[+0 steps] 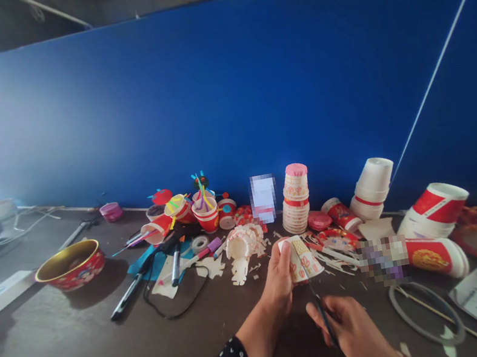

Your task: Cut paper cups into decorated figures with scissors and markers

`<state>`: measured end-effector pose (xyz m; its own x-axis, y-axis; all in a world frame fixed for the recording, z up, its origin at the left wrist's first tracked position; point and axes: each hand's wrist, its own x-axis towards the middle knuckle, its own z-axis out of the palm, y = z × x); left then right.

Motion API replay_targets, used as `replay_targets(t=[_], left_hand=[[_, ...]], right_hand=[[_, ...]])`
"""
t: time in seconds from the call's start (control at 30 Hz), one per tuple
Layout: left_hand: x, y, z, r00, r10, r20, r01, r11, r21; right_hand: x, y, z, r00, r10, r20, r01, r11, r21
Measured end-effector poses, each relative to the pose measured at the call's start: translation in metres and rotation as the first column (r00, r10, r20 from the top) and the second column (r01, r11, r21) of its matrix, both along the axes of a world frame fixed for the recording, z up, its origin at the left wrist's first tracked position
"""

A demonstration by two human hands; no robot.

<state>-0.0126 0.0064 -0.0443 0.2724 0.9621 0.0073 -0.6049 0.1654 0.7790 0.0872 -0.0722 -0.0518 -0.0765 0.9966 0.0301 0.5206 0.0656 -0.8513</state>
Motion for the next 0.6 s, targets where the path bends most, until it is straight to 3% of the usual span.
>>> replay_targets(t=[0.6], left_hand=[[-0.0009, 0.0014, -0.002, 0.998, -0.004, -0.056, 0.005, 1.0, 0.018]], right_hand=[[-0.0006, -0.0001, 0.0027, 1.0, 0.008, -0.015, -0.008, 1.0, -0.022]])
